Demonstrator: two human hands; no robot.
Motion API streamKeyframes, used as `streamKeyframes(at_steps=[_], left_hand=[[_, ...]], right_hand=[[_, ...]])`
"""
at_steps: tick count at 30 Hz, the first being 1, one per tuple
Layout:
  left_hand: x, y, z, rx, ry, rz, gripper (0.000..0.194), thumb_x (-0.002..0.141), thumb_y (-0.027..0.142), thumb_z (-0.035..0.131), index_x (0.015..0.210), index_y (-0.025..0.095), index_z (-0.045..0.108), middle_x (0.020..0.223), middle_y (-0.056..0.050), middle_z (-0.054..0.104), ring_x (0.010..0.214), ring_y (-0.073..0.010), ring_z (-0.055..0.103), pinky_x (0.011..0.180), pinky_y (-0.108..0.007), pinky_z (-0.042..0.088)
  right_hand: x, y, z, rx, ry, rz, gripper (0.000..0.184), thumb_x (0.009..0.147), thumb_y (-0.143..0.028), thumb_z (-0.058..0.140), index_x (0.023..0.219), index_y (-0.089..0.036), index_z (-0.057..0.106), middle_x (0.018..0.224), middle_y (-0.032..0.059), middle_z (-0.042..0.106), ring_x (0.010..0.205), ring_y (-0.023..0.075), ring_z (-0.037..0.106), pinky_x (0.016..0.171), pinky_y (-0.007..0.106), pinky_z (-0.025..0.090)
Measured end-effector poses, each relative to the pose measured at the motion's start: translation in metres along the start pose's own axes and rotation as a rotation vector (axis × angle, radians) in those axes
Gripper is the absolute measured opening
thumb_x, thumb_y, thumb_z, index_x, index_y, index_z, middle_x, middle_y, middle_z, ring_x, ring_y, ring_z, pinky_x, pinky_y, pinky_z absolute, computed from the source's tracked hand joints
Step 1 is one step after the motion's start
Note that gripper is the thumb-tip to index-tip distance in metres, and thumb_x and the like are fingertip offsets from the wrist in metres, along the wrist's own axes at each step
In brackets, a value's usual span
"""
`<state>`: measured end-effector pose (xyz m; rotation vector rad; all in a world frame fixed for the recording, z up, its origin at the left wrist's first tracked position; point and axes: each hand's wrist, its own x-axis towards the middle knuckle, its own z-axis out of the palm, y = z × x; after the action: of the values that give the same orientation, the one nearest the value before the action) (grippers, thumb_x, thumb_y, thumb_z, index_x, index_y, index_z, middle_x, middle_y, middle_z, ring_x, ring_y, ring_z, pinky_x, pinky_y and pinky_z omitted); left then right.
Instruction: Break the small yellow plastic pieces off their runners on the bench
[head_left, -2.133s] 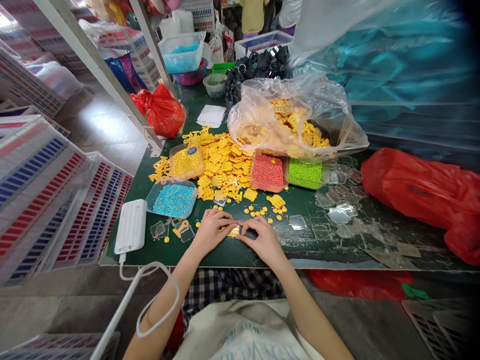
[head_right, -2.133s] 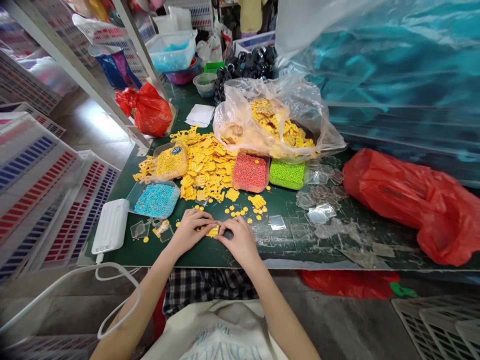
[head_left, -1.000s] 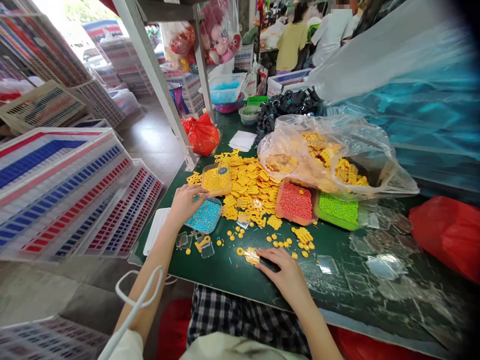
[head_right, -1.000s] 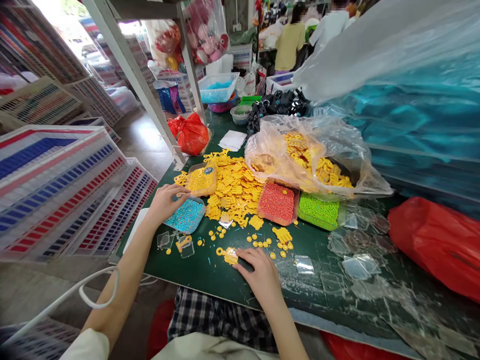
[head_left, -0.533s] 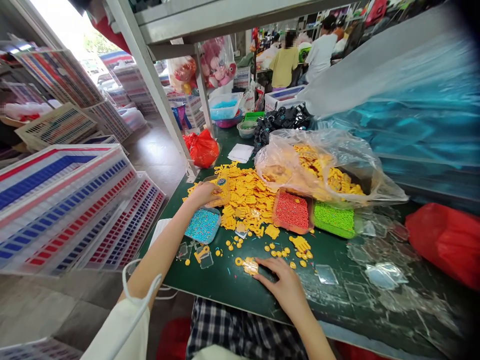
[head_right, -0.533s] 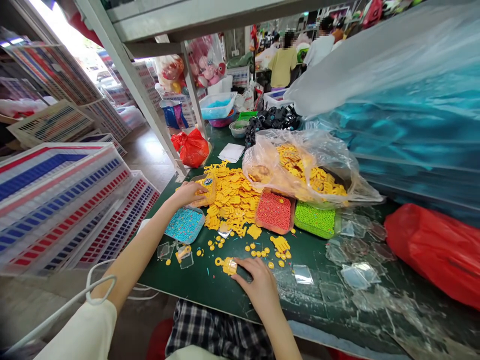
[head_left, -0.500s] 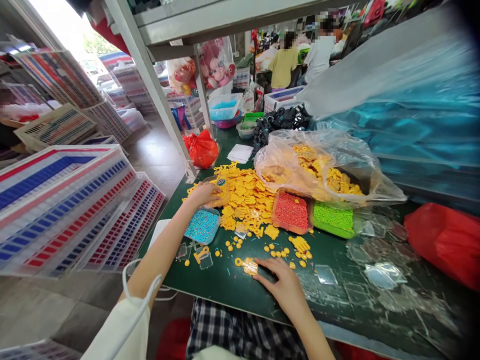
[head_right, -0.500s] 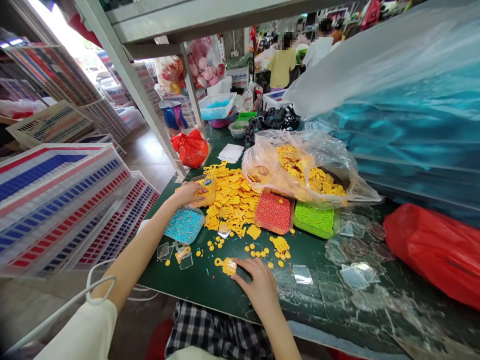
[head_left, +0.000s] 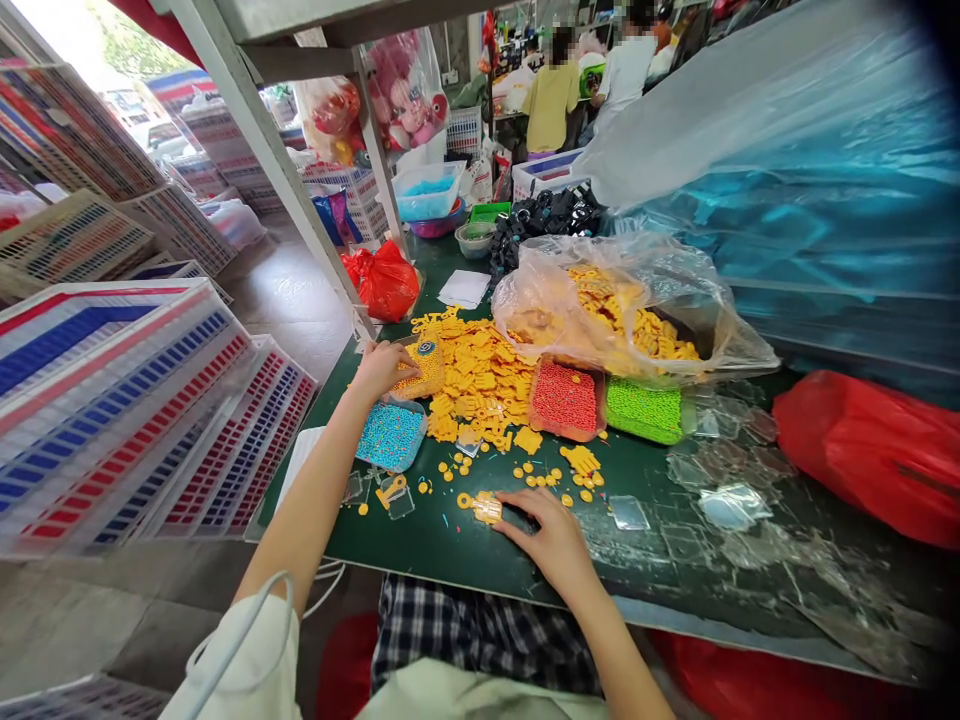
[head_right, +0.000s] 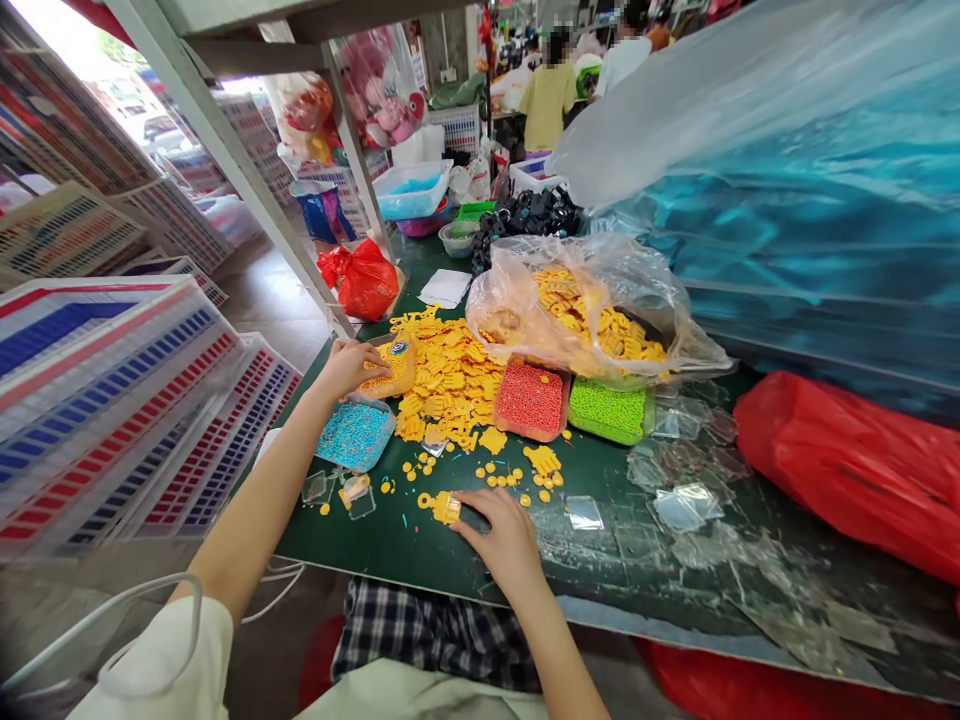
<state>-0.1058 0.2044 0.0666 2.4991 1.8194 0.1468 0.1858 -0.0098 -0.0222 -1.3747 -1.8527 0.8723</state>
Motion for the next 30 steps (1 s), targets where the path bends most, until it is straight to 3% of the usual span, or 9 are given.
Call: streamKeyframes(at_steps=[4, 8, 15, 20, 25, 30], left_hand=[[0.0, 0.0, -0.002, -0.013, -0.017, -0.003, 0.022, 0.082, 0.044, 0.065, 0.088, 0.026, 0.076, 0.105, -0.005, 0.07, 0.105, -0.0287, 0.053, 0.091, -0.04, 0.03], [0.003, -0.005, -0.008, -0.01, -0.035, -0.008, 0.022, 0.087, 0.04, 0.06, 0.094, 0.025, 0.075, 0.107, -0.005, 0.071, 0.105, -0.0277, 0.054, 0.091, -0.04, 0.03], [0.015, -0.003, -0.004, 0.028, -0.127, 0.025, 0.01, 0.074, 0.03, 0.072, 0.081, 0.025, 0.077, 0.097, -0.006, 0.07, 0.103, -0.0294, 0.053, 0.089, -0.038, 0.03], [0.02, 0.001, 0.004, 0.042, -0.139, -0.006, 0.011, 0.074, 0.031, 0.071, 0.077, 0.022, 0.077, 0.093, -0.008, 0.071, 0.1, -0.0304, 0.055, 0.088, -0.039, 0.031], [0.018, 0.008, 0.003, 0.035, -0.087, -0.036, 0.01, 0.071, 0.027, 0.073, 0.065, 0.02, 0.074, 0.077, -0.008, 0.07, 0.093, -0.0297, 0.056, 0.087, -0.04, 0.031], [0.0, 0.023, -0.019, -0.002, 0.081, -0.069, 0.018, 0.084, 0.034, 0.064, 0.079, 0.02, 0.074, 0.098, -0.008, 0.068, 0.099, -0.0287, 0.054, 0.088, -0.04, 0.033]], right_hand=[[-0.001, 0.0, -0.001, -0.004, -0.008, -0.001, 0.025, 0.08, -0.032, 0.071, 0.105, -0.029, 0.073, 0.101, 0.0044, 0.074, 0.093, 0.0262, 0.065, 0.083, 0.042, 0.053], [-0.001, -0.001, -0.001, -0.008, -0.022, 0.004, 0.026, 0.081, -0.031, 0.07, 0.107, -0.029, 0.072, 0.102, 0.0047, 0.073, 0.094, 0.0269, 0.064, 0.084, 0.044, 0.053], [-0.002, 0.0, 0.001, -0.01, -0.008, -0.005, 0.027, 0.081, -0.031, 0.07, 0.107, -0.027, 0.072, 0.102, 0.0056, 0.073, 0.095, 0.0263, 0.064, 0.085, 0.043, 0.052], [-0.003, 0.0, 0.0, -0.02, -0.033, -0.019, 0.029, 0.081, -0.03, 0.07, 0.11, -0.026, 0.071, 0.104, 0.0061, 0.072, 0.096, 0.0264, 0.063, 0.087, 0.043, 0.051], [-0.002, 0.0, -0.001, -0.055, -0.05, -0.033, 0.03, 0.082, -0.029, 0.069, 0.112, -0.027, 0.07, 0.104, 0.0059, 0.072, 0.098, 0.027, 0.063, 0.087, 0.044, 0.051], [-0.004, 0.003, 0.0, -0.044, -0.019, -0.072, 0.033, 0.082, -0.028, 0.069, 0.115, -0.027, 0.067, 0.11, 0.0059, 0.071, 0.102, 0.0261, 0.064, 0.089, 0.043, 0.051]])
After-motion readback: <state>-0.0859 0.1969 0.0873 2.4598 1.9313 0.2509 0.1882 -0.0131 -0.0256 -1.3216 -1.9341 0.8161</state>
